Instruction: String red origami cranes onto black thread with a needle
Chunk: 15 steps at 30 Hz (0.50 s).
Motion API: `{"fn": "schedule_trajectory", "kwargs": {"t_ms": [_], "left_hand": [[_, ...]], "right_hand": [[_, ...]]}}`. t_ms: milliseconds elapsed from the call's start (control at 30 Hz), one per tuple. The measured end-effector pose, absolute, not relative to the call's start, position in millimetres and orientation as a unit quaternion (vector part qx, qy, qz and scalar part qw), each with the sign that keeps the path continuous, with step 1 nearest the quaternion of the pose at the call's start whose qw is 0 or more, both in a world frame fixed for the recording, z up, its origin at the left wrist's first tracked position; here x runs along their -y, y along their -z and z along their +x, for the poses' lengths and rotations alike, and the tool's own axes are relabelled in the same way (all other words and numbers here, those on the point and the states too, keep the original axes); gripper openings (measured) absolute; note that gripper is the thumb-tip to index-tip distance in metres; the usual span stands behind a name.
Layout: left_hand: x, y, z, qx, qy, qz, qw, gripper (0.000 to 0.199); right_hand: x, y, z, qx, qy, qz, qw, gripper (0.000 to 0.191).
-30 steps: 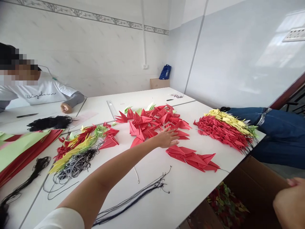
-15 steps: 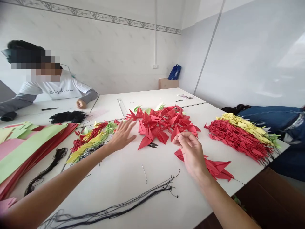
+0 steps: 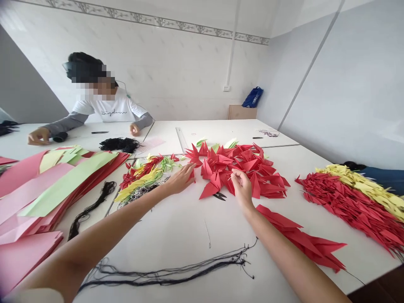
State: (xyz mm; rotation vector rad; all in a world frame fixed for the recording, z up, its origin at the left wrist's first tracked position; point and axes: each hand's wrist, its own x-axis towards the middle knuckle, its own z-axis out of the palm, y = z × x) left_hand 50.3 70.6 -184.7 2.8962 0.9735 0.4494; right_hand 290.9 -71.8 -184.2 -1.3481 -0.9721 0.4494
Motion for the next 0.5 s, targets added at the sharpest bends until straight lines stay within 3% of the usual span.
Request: {"fn": "schedule_trajectory", "kwargs": {"t_ms": [233,500], "left_hand": [[-59,185,78,-0.261,-0.202,0.933,0.142,0.053],[-92,172,51,-0.405,-0.279,0.867,0.08,0.028]], "right_hand": [[22,210,293,0.451,-0.184,-0.607,0.628,0.038],[40,160,291,0.496,-0.076,-0.6,0.622,0.023]]}}
